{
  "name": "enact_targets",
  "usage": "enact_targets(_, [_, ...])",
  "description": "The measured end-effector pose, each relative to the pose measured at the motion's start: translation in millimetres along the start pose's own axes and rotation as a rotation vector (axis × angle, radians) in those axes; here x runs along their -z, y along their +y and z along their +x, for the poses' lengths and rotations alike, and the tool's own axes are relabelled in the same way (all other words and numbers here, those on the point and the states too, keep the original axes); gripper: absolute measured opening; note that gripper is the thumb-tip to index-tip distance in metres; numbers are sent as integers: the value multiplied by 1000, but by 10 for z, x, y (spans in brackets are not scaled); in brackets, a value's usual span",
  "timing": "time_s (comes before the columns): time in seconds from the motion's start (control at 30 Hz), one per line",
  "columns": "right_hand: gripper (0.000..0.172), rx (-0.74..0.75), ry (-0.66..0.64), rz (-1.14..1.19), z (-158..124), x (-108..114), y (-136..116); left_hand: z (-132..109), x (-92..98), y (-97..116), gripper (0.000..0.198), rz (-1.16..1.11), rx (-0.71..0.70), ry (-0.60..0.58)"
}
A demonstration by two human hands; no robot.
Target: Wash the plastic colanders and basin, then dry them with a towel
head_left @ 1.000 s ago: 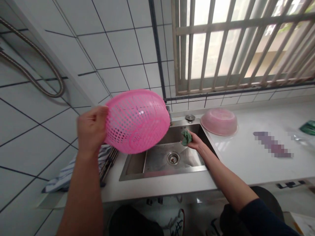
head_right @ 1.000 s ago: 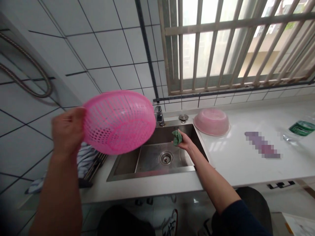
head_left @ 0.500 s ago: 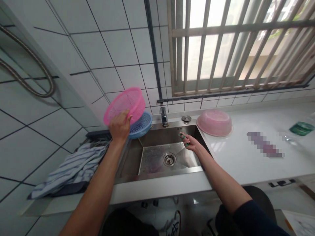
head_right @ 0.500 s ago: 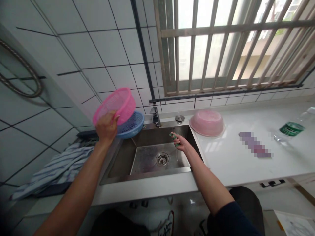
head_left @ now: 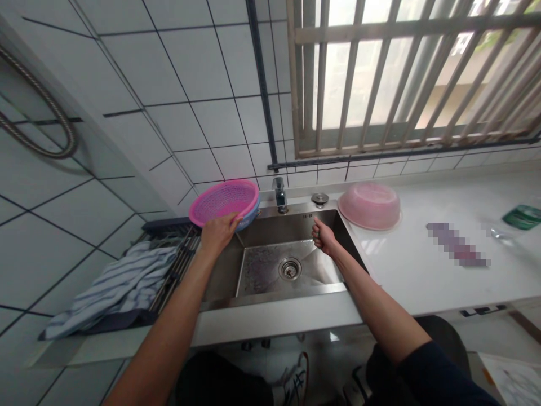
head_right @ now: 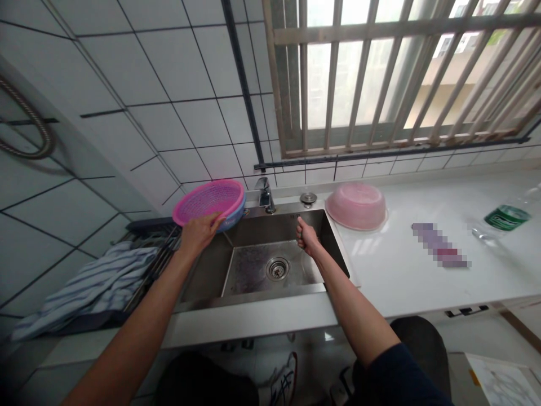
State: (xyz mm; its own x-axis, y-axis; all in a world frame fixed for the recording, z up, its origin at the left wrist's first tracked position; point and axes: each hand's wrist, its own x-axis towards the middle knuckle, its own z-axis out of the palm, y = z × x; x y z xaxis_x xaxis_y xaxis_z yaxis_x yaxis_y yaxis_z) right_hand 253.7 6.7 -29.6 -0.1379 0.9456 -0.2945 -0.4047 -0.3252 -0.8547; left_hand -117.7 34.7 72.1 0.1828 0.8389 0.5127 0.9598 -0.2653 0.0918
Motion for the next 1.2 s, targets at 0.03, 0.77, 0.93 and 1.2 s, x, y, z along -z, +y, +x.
enact_targets(0.03, [57,7,32,5,-12,-15,-12,-18,-16,-17,61,13,-9,-18])
enact_targets(0.77, [45,233,76,-882,-45,-96,157,-344,-676,679,31,-342,156,60])
enact_targets(0.93, [17,322,55,-1162,-226,-302,65,-369,-764,495,33,-502,298,-41])
enact_targets(1.2, [34,725,163,-1247,-413,-687,-217,-357,-849,492,38,-664,285,-154])
